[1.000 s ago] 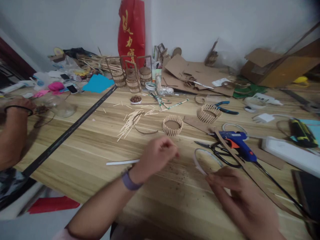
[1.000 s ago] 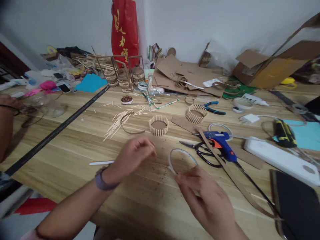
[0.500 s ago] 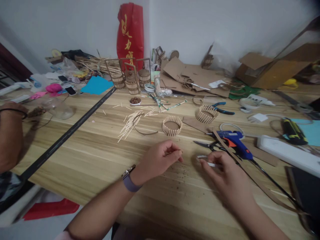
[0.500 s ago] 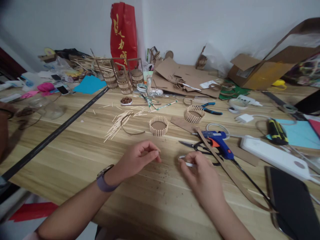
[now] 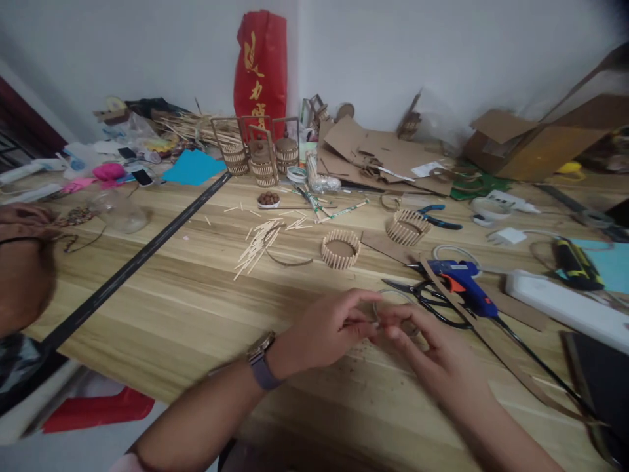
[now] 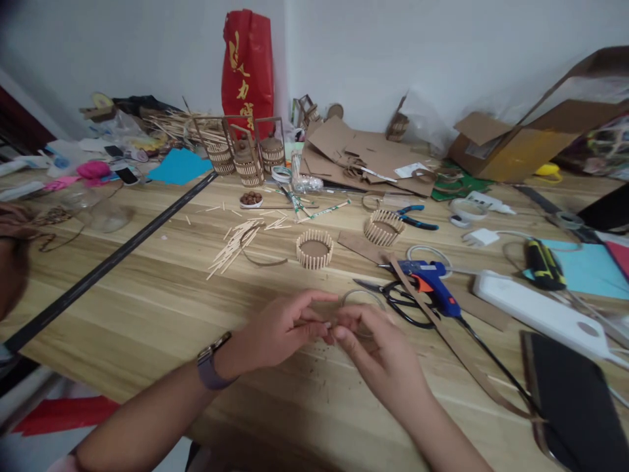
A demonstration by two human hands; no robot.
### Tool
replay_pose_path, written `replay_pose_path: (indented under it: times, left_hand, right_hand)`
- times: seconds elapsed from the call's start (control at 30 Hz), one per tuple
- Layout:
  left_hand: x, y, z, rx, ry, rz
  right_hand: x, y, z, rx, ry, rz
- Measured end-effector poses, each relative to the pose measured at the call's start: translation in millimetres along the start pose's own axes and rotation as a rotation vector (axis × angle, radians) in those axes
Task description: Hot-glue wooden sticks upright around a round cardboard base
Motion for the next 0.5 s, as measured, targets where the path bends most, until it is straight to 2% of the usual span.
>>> replay_pose_path:
  times: [0.1, 0.2, 0.27, 0.4, 0.5]
  left_hand:
    - [-6.4, 3.7, -0.6, -0.024, -0.035, 0.079]
    - [-6.5, 3.2, 0.0, -0.019, -0.033, 0.147]
    - [-2.5, 0.1, 1.0, 0.002, -0.018, 0.190]
    - [8.3, -10.1, 3.5, 0.070, -0.014, 0.279]
    - [14.1, -16.6, 5.2, 0.112, -0.035, 0.338]
  right_hand:
    - [-9.2, -6.0, 1.0, -0.069, -0.096, 0.151]
    - [-3.7, -0.1, -0.3, -0.073, -0.070, 0.149]
    - [11.8, 14.7, -1.2, -0.089, 0.014, 0.078]
    - [57.0, 56.7, -2.6, -0.187, 0.189, -0.078]
    - [93.4, 75.9, -6.4, -0.303, 0.331, -0.309]
Point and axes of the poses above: each hand's wrist, its own z-axis towards the middle knuckle, its own x-axis out of the back of the hand, y = z × x, the point moved 7 cm from there along z, towards the middle knuckle, and after that the axes turned 5 degrees about z, right-handed, at the moved point
